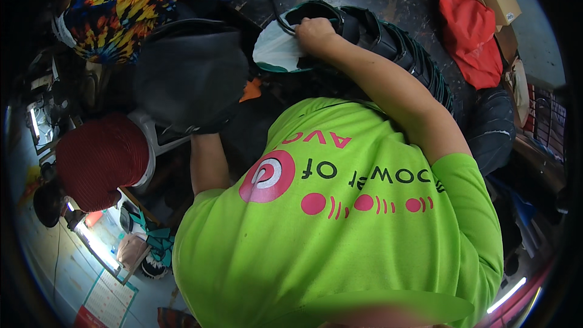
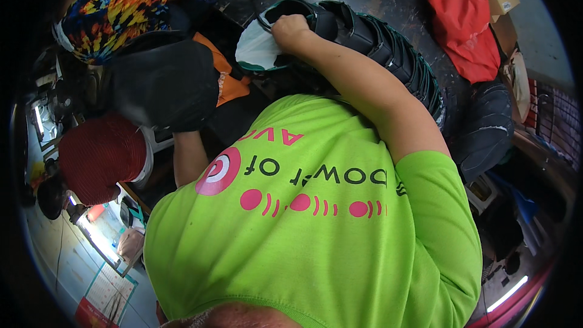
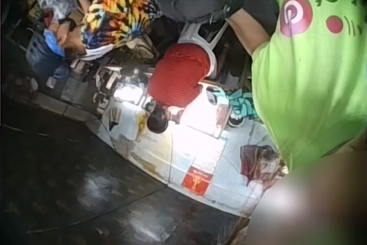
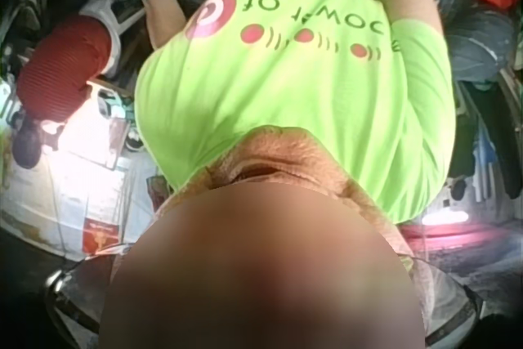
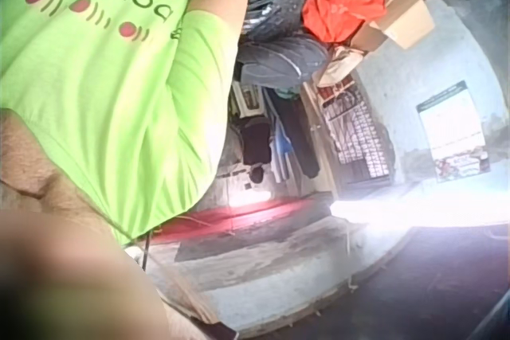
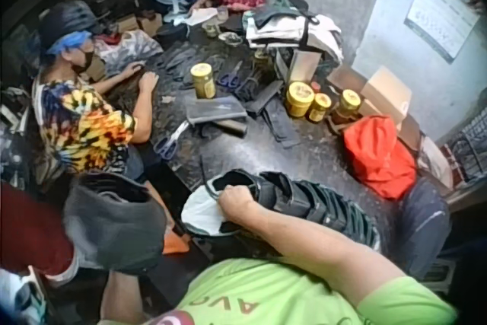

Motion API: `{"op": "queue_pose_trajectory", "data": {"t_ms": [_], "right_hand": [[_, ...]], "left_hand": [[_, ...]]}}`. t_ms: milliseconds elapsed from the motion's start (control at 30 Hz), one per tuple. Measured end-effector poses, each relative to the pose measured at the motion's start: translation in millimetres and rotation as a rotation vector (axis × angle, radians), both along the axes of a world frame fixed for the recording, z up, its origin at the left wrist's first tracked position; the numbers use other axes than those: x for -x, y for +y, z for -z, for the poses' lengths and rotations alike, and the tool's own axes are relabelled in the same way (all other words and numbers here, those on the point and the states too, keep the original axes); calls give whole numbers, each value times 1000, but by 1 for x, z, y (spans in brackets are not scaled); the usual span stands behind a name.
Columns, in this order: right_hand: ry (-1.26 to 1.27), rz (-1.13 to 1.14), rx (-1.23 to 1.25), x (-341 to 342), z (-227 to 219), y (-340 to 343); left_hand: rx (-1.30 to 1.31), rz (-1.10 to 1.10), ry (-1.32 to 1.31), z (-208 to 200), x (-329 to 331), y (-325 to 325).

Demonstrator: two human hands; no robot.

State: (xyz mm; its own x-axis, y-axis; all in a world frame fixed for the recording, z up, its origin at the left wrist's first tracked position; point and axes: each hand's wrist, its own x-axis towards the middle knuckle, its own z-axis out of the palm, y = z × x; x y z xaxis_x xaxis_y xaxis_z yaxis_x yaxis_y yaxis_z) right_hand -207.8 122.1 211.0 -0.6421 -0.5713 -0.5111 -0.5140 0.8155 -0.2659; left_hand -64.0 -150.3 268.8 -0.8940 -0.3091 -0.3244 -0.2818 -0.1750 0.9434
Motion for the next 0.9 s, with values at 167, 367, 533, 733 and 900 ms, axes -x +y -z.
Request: {"op": "queue_pose_trajectory", "data": {"t_ms": [167, 367, 533, 733, 900], "right_hand": [[-132, 595, 486, 9, -3, 25], [-901, 1133, 1306, 1, -23, 52], [-979, 1110, 1241, -8, -30, 78], [-929, 1263, 1410, -15, -32, 77], [-659, 1437, 1569, -12, -39, 97]], "left_hand": [[105, 198, 76, -6, 31, 24], [236, 576, 151, -8, 84, 58], [353, 814, 168, -15, 107, 70], [409, 909, 172, -23, 118, 72], [394, 913, 163, -11, 123, 94]]}}
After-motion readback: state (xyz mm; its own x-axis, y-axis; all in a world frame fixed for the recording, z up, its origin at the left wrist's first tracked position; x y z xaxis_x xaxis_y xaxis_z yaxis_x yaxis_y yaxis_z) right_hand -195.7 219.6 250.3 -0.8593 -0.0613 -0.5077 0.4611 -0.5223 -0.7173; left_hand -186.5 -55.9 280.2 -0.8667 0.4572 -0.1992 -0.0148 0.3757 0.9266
